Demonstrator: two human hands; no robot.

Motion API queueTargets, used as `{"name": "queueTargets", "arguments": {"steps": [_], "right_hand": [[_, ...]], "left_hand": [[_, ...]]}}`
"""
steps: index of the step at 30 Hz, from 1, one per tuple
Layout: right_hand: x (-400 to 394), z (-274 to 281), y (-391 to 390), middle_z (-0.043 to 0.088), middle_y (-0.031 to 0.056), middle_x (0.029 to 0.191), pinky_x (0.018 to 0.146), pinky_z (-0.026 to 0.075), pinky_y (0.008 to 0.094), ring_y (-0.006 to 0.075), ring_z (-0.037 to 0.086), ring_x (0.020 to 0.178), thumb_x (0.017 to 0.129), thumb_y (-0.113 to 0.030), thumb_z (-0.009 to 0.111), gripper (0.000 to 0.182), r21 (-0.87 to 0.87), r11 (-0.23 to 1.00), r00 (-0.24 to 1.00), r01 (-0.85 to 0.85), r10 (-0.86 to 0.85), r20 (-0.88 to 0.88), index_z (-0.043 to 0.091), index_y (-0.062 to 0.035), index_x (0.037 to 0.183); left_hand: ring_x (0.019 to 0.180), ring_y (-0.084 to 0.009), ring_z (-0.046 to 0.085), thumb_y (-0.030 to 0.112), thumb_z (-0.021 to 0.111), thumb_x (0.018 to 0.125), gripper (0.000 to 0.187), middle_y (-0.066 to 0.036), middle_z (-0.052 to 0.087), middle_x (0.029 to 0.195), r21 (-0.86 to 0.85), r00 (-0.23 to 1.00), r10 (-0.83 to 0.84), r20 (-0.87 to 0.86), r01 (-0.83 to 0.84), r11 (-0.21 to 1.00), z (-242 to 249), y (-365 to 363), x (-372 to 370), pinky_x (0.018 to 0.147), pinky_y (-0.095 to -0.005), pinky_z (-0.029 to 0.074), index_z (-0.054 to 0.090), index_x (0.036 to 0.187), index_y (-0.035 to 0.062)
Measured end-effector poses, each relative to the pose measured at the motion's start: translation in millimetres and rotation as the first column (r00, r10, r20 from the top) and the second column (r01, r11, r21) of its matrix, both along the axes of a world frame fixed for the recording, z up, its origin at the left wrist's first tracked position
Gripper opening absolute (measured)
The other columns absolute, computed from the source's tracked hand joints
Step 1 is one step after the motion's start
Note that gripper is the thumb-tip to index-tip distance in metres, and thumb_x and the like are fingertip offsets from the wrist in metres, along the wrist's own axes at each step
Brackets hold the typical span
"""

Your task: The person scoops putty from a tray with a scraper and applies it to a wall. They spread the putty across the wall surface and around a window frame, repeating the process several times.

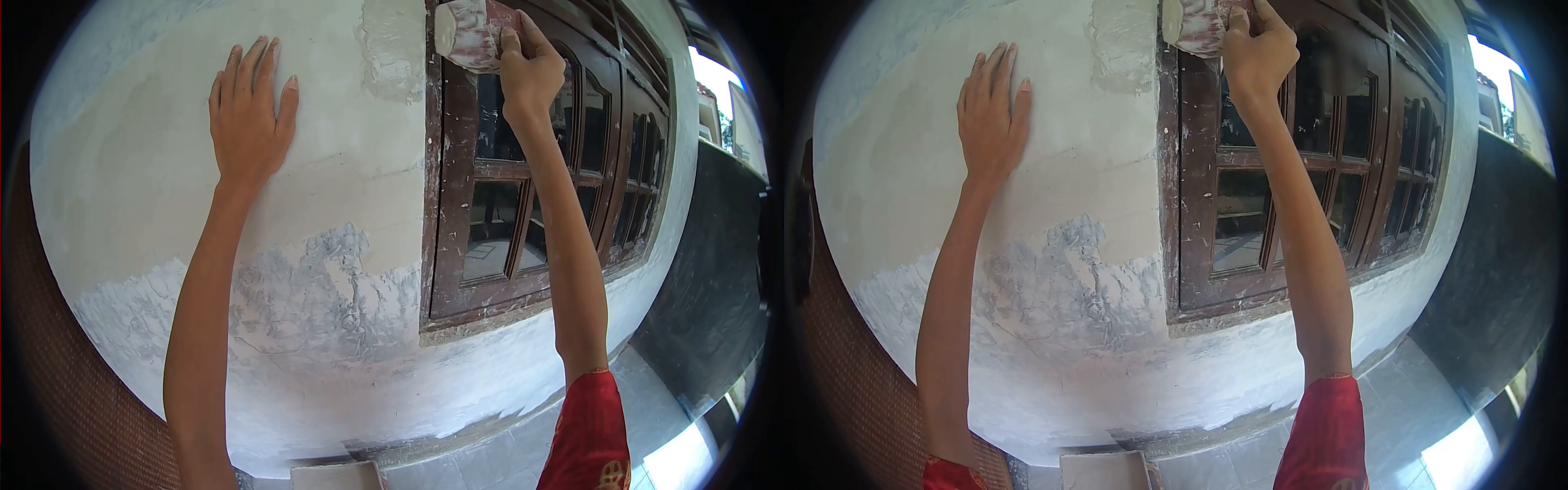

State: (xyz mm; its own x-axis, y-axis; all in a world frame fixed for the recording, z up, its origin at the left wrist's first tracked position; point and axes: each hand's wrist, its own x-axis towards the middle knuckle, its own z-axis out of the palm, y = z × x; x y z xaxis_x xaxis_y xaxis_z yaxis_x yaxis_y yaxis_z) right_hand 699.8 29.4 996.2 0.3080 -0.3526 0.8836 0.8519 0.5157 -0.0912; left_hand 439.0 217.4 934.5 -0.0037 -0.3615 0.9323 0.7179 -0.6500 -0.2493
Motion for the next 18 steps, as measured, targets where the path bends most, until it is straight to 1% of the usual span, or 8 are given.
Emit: {"name": "queueTargets", "arguments": {"steps": [1,2,4,5,10,12,16,18], "right_hand": [[-14.4,-2.6,6.1,0.077,0.0134,0.101,0.077,0.057,0.0294,0.0123,0.071,0.086,0.092,-0.013,0.07,0.037,-0.057,0.991,0.993,-0.12,0.121,0.012,0.069,-0.0095,0.129],[-46.8,-10.2,8.2,0.076,0.0207,0.103,0.08,0.055,0.0294,0.0186,0.073,0.091,0.093,-0.006,0.064,0.036,-0.074,0.996,0.997,0.053,-0.048,0.058,0.065,0.0038,0.128],[-70.4,-23.8,10.7,0.075,0.0231,0.105,0.08,0.055,0.0295,0.0191,0.073,0.092,0.093,-0.005,0.064,0.036,-0.197,0.98,0.994,-0.006,0.026,0.102,0.065,0.0039,0.128],[-42.1,-20.1,24.5,0.076,0.0148,0.104,0.08,0.057,0.0307,0.0153,0.072,0.089,0.093,-0.013,0.07,0.037,-0.183,0.943,0.96,0.276,-0.264,0.09,0.069,-0.0078,0.129],[-15.0,-24.3,-0.5,0.077,0.0146,0.103,0.08,0.057,0.0307,0.0143,0.072,0.087,0.093,-0.014,0.069,0.037,-0.06,0.958,0.959,0.279,-0.282,-0.042,0.068,-0.0075,0.13],[-25.3,-33.5,0.4,0.077,0.0134,0.101,0.078,0.057,0.0296,0.0108,0.07,0.084,0.095,-0.013,0.068,0.037,-0.045,0.999,1.0,-0.001,0.001,0.01,0.068,-0.0077,0.131],[-63.2,-51.2,25.0,0.077,0.0132,0.099,0.073,0.055,0.0278,0.0073,0.066,0.078,0.095,-0.013,0.067,0.035,-0.102,0.966,0.967,0.238,-0.225,0.124,0.068,-0.0064,0.13],[-51.1,-53.7,11.8,0.076,0.0192,0.099,0.079,0.056,0.0306,0.019,0.073,0.084,0.092,-0.006,0.064,0.036,-0.137,0.968,0.977,0.21,-0.211,0.01,0.067,-0.0008,0.128]], "left_hand": [[0.146,-0.0302,0.035,0.032,0.047,0.104,0.05,-0.007,0.048,0.153,-0.001,1.0,0.001,-0.005,-0.001,1.0,-1.1,0.1,0.4,0.12,-0.0476,0.025,0.047,0.15,0.0133],[0.146,-0.0302,0.035,0.032,0.047,0.104,0.05,-0.007,0.048,0.153,-0.006,1.0,-0.004,-0.008,0.004,1.0,-2.3,1.0,-0.2,0.12,-0.0476,0.025,0.047,0.15,0.0133],[0.146,-0.0299,0.035,0.032,0.047,0.104,0.05,-0.007,0.048,0.153,0.017,0.999,-0.014,-0.033,0.014,1.0,-0.5,2.9,-3.3,0.12,-0.0475,0.025,0.047,0.15,0.0133],[0.146,-0.0299,0.035,0.032,0.047,0.104,0.05,-0.007,0.048,0.153,0.018,0.999,-0.014,-0.037,0.015,1.0,-0.4,3.0,-2.6,0.12,-0.0475,0.025,0.047,0.15,0.0133],[0.146,-0.0291,0.036,0.032,0.047,0.104,0.05,-0.006,0.048,0.153,-0.005,1.0,0.017,-0.001,-0.017,1.0,-1.3,0.2,0.8,0.12,-0.0471,0.025,0.047,0.15,0.0132],[0.146,-0.0292,0.036,0.032,0.048,0.104,0.05,-0.006,0.048,0.153,0.0,1.0,0.004,-0.001,-0.004,1.0,-1.5,1.6,-0.1,0.12,-0.0471,0.026,0.048,0.15,0.013],[0.146,-0.0296,0.036,0.033,0.048,0.104,0.05,-0.007,0.049,0.152,0.017,0.999,-0.042,-0.032,0.043,0.999,-0.6,4.5,-4.0,0.12,-0.0471,0.026,0.049,0.149,0.0127],[0.146,-0.0298,0.036,0.032,0.048,0.103,0.05,-0.007,0.049,0.152,0.023,0.999,-0.034,-0.026,0.034,0.999,-0.7,4.1,-2.0,0.12,-0.0471,0.026,0.049,0.149,0.0127]]}}
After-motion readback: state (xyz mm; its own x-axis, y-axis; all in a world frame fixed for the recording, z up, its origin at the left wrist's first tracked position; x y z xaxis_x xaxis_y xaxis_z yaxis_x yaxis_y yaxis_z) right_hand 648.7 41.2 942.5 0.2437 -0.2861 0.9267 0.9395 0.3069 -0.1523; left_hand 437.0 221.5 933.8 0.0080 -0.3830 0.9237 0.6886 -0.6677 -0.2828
